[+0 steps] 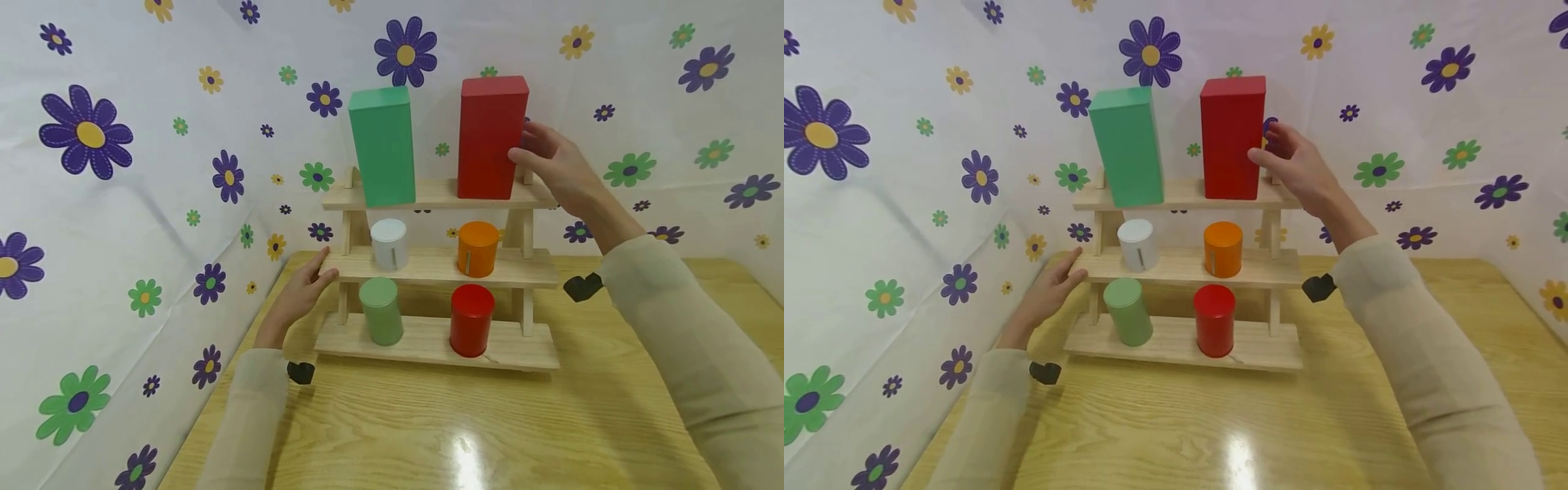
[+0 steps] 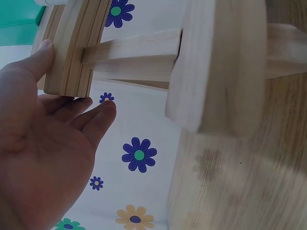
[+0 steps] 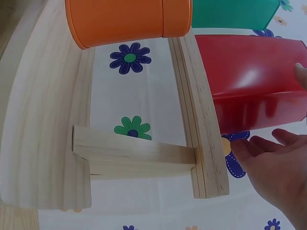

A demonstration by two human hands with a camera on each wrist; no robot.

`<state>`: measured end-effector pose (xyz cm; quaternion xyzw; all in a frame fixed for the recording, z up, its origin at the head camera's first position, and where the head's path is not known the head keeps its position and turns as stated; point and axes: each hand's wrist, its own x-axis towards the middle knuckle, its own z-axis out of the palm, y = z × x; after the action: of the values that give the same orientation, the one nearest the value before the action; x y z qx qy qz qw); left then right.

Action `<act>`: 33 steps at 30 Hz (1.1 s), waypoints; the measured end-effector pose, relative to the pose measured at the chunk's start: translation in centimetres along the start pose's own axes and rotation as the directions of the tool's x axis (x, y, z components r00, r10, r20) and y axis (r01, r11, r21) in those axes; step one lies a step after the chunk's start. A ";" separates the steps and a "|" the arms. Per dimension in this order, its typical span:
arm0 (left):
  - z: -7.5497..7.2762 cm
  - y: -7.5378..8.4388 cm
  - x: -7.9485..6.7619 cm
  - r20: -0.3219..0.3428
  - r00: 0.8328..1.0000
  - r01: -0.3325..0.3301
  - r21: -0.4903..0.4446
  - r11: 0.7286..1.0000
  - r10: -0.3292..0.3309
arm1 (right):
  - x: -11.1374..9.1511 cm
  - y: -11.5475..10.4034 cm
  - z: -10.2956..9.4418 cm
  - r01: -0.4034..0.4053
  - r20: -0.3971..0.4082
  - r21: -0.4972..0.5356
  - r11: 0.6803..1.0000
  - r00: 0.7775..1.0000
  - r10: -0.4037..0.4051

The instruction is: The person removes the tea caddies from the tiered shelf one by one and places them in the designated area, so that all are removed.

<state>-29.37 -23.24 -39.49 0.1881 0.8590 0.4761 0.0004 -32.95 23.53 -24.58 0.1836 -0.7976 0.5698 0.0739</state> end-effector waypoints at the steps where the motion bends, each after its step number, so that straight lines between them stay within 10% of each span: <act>1: 0.0 0.0 0.0 0.001 1.000 -0.002 -0.001 1.000 0.002 | 0.1 0.0 0.0 -0.005 0.003 0.000 1.000 1.000 0.005; 16: 0.0 -0.1 0.0 0.009 1.000 0.013 -0.015 1.000 -0.013 | 1.4 0.0 0.9 -0.083 -0.008 0.019 0.996 0.997 0.083; 33: -0.1 3.8 -1.3 0.030 0.999 0.026 -0.039 0.999 -0.025 | 1.8 0.6 0.7 -0.029 -0.021 0.139 0.990 0.999 0.032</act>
<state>-26.95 -21.99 -36.55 0.1843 0.8517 0.4900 0.0229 -34.77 22.70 -24.71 0.1697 -0.7580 0.6268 0.0614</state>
